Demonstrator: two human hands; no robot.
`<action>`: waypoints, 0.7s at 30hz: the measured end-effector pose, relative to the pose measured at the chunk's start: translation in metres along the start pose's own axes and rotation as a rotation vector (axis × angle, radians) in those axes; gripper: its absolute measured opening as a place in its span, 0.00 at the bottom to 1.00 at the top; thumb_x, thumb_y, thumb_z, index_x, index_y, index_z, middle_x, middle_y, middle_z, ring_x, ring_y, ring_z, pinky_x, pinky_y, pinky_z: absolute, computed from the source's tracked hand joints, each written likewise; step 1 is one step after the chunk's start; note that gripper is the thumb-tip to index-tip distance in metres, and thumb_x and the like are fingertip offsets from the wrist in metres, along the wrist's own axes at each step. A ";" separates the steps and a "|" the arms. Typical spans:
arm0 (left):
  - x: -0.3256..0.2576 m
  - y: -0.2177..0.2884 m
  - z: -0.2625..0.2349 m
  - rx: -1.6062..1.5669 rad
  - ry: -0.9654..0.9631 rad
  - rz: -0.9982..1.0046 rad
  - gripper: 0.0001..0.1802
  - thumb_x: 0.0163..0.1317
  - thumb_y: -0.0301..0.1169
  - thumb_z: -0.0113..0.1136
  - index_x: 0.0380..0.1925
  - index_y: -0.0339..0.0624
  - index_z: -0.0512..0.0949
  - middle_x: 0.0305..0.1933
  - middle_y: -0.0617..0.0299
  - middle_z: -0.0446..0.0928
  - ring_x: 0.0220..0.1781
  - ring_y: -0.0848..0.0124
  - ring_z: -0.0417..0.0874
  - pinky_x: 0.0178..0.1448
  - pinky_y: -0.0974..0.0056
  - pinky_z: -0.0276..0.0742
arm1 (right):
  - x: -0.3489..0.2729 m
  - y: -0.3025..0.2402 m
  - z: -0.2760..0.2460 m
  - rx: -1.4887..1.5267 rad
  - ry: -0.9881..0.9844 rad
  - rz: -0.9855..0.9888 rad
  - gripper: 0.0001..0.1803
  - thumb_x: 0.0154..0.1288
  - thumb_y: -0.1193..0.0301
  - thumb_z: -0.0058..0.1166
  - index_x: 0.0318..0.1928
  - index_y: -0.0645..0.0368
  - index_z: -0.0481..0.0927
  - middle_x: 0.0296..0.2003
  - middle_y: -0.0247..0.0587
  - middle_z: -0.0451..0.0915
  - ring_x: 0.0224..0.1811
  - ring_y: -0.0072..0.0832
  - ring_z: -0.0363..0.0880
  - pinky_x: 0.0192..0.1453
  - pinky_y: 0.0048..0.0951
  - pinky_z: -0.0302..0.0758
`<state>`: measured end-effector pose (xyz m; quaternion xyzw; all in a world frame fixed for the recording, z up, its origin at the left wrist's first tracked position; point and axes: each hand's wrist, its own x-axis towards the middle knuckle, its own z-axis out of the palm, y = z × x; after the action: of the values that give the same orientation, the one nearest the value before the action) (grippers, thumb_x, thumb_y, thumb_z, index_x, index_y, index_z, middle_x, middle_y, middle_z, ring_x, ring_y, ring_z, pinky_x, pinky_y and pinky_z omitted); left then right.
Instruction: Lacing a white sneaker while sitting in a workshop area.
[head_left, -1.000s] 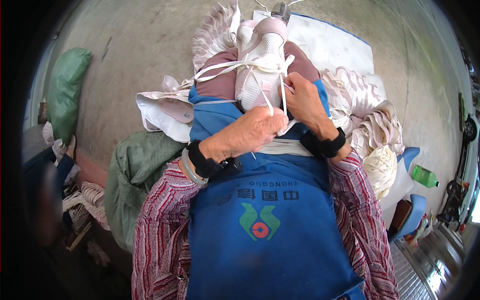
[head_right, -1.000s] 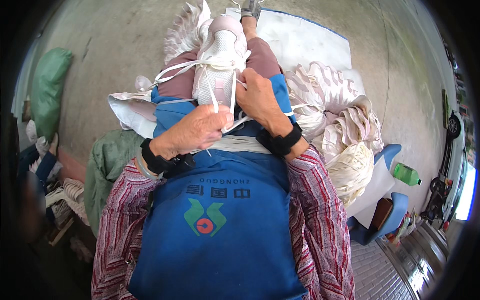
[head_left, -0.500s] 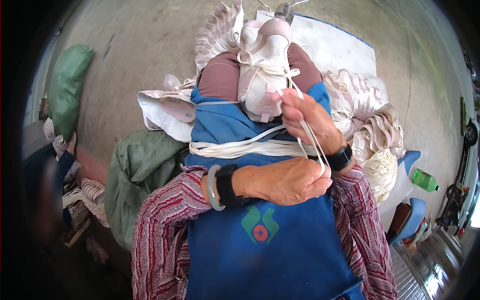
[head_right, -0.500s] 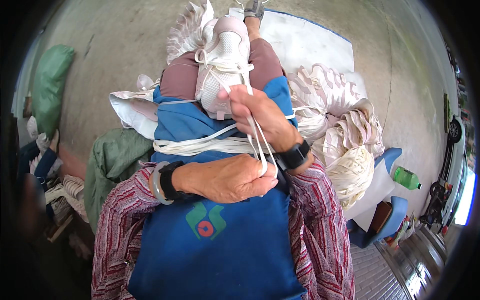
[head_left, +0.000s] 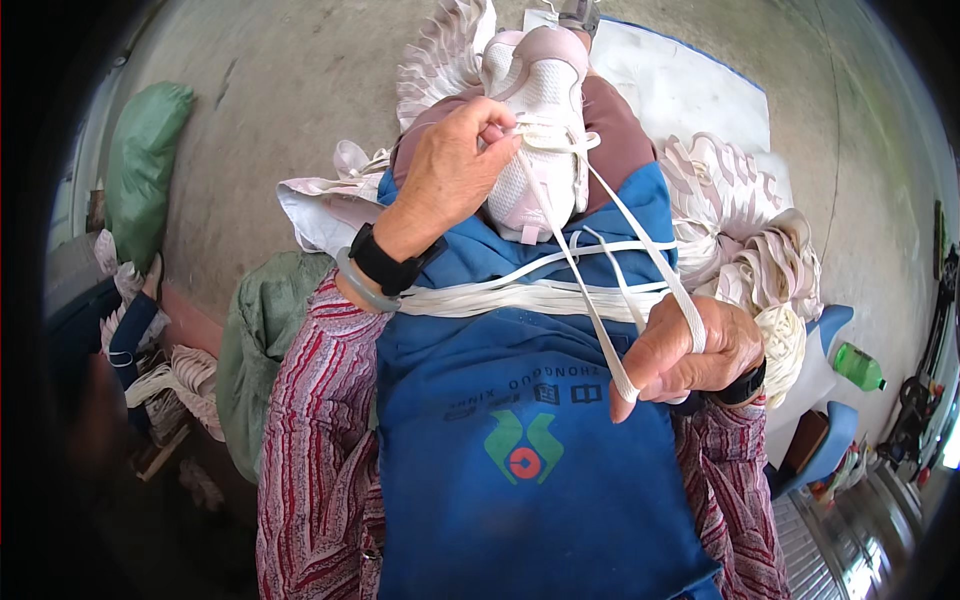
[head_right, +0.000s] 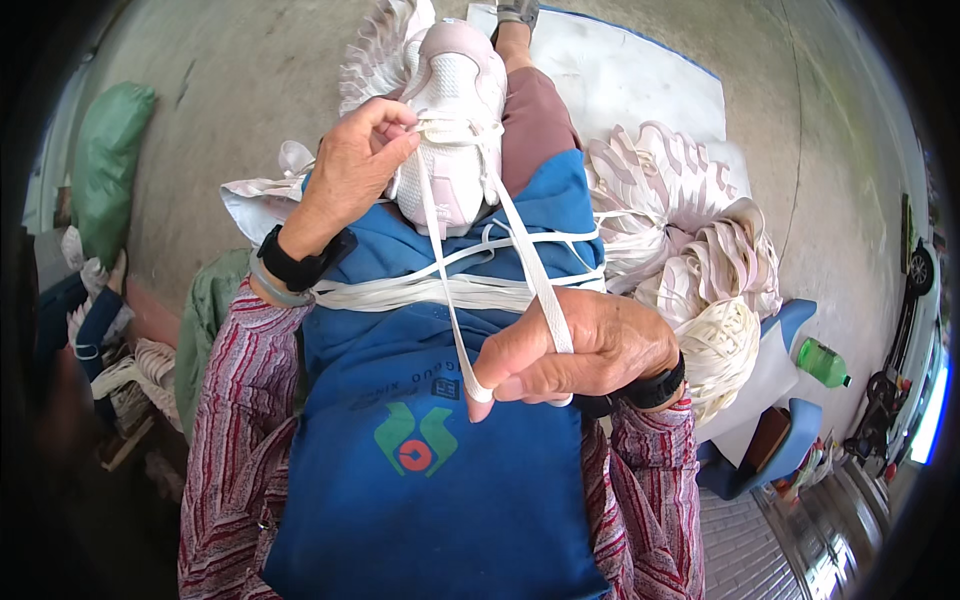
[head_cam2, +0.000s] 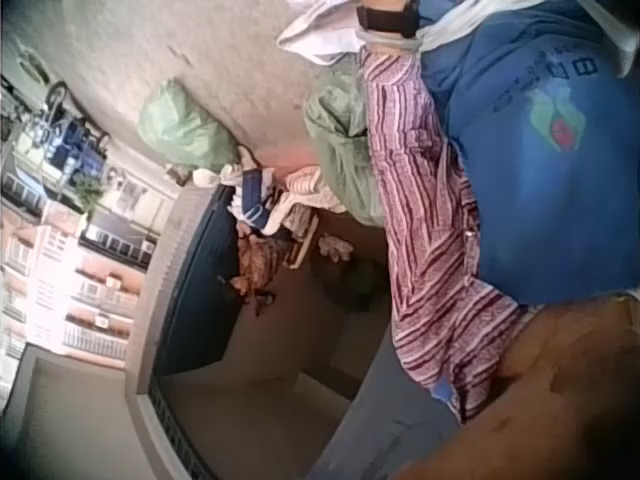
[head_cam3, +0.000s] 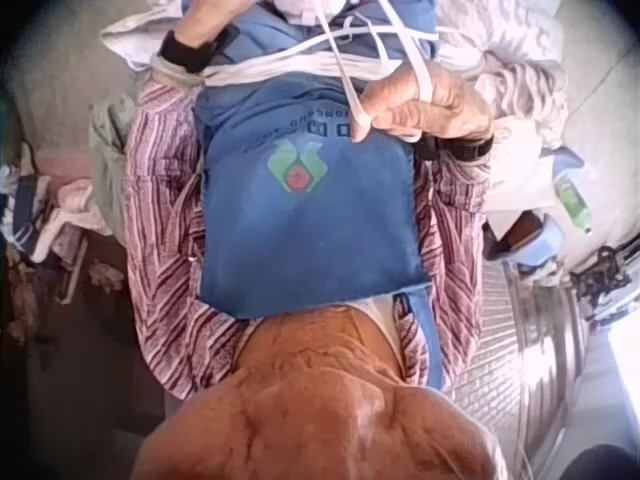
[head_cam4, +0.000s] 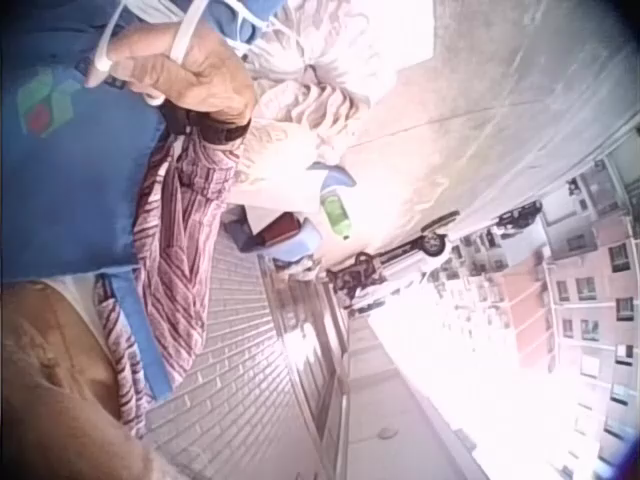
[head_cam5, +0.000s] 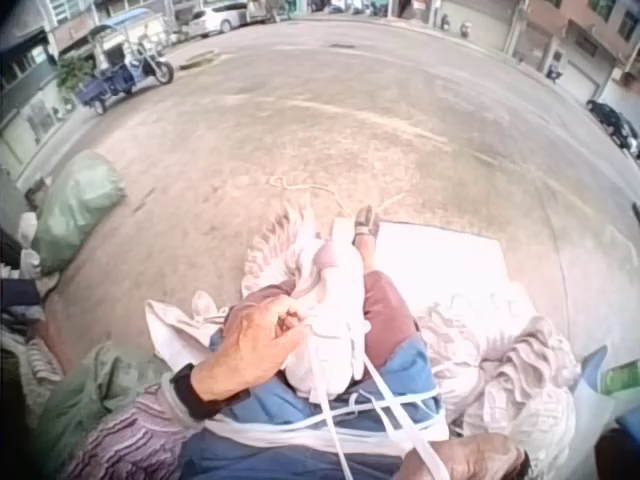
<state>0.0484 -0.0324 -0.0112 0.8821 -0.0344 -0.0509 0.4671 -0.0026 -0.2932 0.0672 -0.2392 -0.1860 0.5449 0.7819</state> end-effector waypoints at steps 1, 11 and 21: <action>0.002 -0.003 0.002 0.001 -0.004 -0.004 0.08 0.63 0.31 0.60 0.38 0.38 0.77 0.32 0.63 0.78 0.31 0.77 0.79 0.35 0.68 0.76 | 0.001 -0.004 0.001 -0.122 0.016 0.017 0.14 0.72 0.77 0.47 0.48 0.79 0.77 0.28 0.48 0.82 0.14 0.20 0.64 0.16 0.24 0.58; 0.021 0.005 0.000 0.004 -0.144 -0.248 0.10 0.67 0.34 0.49 0.39 0.39 0.74 0.21 0.62 0.75 0.15 0.75 0.74 0.21 0.67 0.69 | -0.015 -0.006 -0.007 -0.167 -0.112 -0.166 0.13 0.72 0.75 0.47 0.51 0.70 0.77 0.39 0.46 0.82 0.24 0.21 0.70 0.25 0.22 0.66; 0.000 -0.015 -0.011 -0.318 -0.082 -0.344 0.10 0.66 0.31 0.55 0.41 0.36 0.72 0.28 0.65 0.72 0.18 0.81 0.72 0.15 0.76 0.68 | 0.016 -0.012 0.011 -0.435 -0.152 0.012 0.15 0.74 0.71 0.42 0.52 0.70 0.73 0.26 0.37 0.72 0.22 0.22 0.68 0.25 0.24 0.67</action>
<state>0.0497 -0.0146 -0.0174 0.7875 0.1060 -0.1706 0.5827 0.0059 -0.2798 0.0831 -0.3616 -0.3563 0.5131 0.6921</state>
